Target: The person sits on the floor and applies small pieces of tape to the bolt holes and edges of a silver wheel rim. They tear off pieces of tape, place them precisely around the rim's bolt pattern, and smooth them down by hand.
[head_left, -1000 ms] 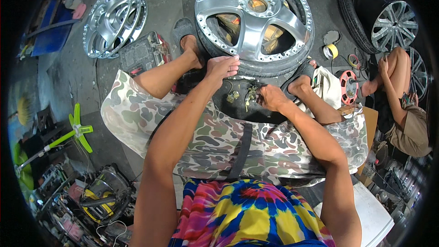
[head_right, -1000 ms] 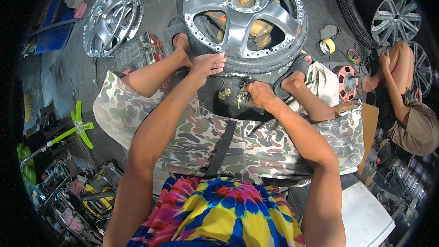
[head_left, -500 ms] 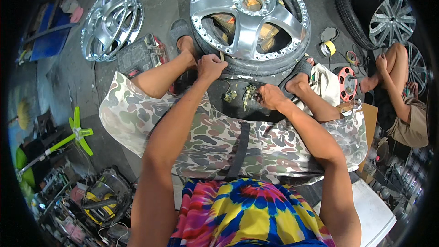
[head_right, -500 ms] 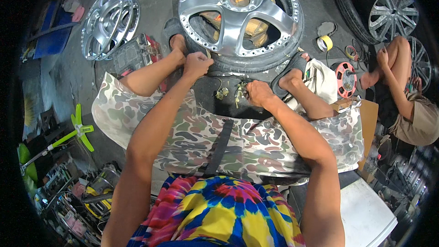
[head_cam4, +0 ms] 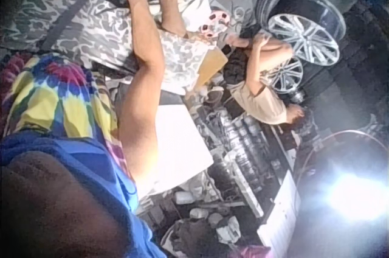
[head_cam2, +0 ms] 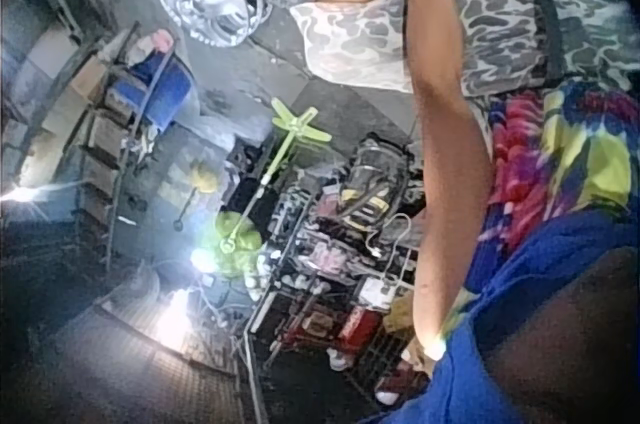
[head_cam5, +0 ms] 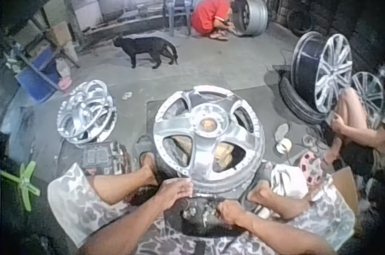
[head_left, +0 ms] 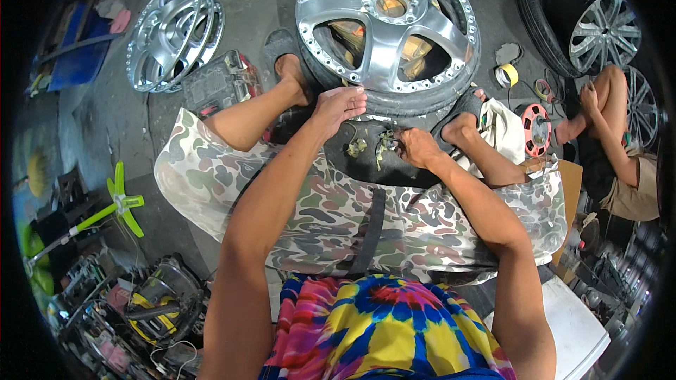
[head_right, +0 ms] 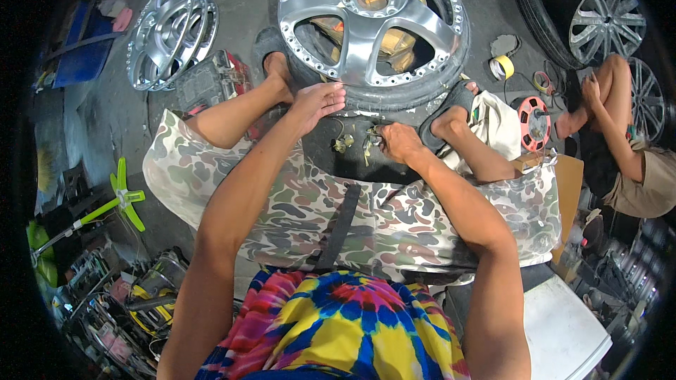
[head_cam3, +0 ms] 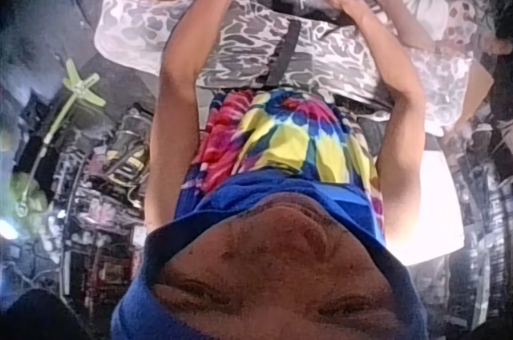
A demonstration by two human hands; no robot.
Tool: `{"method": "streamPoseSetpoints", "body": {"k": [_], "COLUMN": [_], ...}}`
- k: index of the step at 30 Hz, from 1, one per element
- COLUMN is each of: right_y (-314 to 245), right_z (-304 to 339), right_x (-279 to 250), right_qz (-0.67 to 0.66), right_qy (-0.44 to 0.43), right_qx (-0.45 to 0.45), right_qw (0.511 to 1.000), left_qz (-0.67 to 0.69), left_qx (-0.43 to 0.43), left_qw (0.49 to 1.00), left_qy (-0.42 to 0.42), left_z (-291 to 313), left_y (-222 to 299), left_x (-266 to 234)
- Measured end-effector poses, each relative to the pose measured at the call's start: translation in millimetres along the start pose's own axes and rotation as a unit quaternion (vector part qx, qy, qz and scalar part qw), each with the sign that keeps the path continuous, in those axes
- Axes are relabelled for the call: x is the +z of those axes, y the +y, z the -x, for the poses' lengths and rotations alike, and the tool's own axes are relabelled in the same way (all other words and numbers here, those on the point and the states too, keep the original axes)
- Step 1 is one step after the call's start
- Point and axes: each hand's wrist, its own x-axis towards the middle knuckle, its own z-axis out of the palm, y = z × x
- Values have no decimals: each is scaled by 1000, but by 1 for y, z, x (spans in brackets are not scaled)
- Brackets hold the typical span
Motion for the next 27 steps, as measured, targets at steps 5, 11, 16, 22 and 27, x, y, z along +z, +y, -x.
{"method": "streamPoseSetpoints", "body": {"k": [5, 11, 16, 22, 27], "right_y": [0, -3, 3, 7, 8], "right_z": [-2, 3, 1, -2, -1], "right_x": [8, 4, 11, 2, -3], "right_qz": [17, 2, 8, -25, -31], "right_qy": [-27, -10, -20, -9, 2], "right_qx": [-1, 4, 14, 24, 32], "right_qw": [999, 1000, 1000, 999, 999], "left_qz": [-1, -92, -322, -242, -100], "left_qx": [16, 21, -94, -94, 23], "left_qw": [999, 992, 942, 965, 995], "left_qy": [38, 81, 29, -48, 5], "left_z": [-6, -16, -14, -6, 0], "left_y": [-7, -13, -56, -65, -21], "left_x": [7, 10, 2, -2, 17]}}
